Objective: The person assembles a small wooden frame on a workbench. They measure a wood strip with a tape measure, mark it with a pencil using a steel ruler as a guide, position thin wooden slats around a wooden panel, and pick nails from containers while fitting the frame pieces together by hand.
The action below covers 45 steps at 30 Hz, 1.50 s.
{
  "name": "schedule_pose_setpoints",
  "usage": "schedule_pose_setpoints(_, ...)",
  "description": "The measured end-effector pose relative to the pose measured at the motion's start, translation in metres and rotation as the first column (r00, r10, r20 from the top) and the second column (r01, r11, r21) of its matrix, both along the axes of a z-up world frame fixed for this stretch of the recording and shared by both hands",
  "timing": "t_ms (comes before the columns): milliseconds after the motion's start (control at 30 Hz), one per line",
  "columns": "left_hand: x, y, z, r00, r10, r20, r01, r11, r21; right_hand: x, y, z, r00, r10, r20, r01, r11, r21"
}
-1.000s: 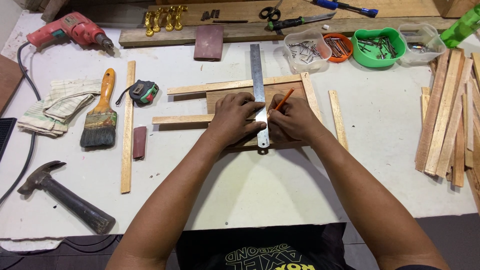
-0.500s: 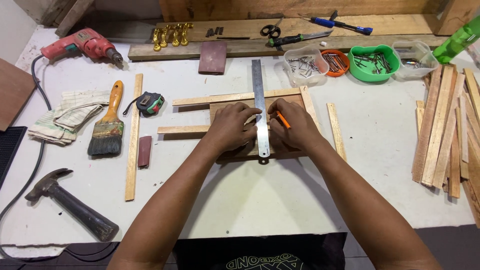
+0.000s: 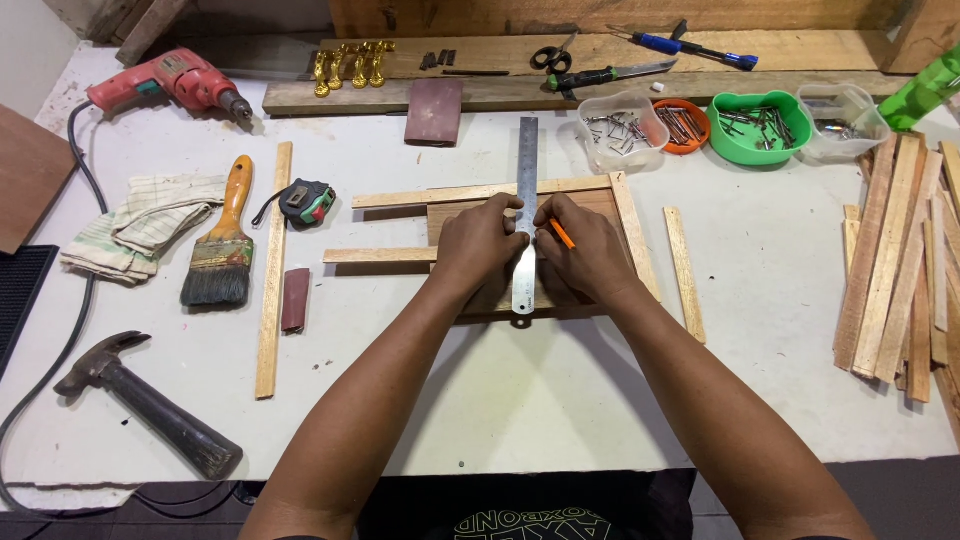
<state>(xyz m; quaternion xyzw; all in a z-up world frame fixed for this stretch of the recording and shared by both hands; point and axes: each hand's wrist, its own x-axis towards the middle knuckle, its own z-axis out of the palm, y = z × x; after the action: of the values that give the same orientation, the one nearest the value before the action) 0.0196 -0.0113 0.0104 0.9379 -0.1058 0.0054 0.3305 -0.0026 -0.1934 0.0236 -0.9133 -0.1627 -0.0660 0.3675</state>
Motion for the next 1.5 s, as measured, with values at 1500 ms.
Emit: schedule_pose_setpoints(1500, -0.042, 0.099, 0.012, 0.989, -0.140, 0.043, 0.134, 0.982, 0.133, 0.016, 0.070, -0.003, 0.984, 0.175, 0.042, -0.172, 0.983, -0.056)
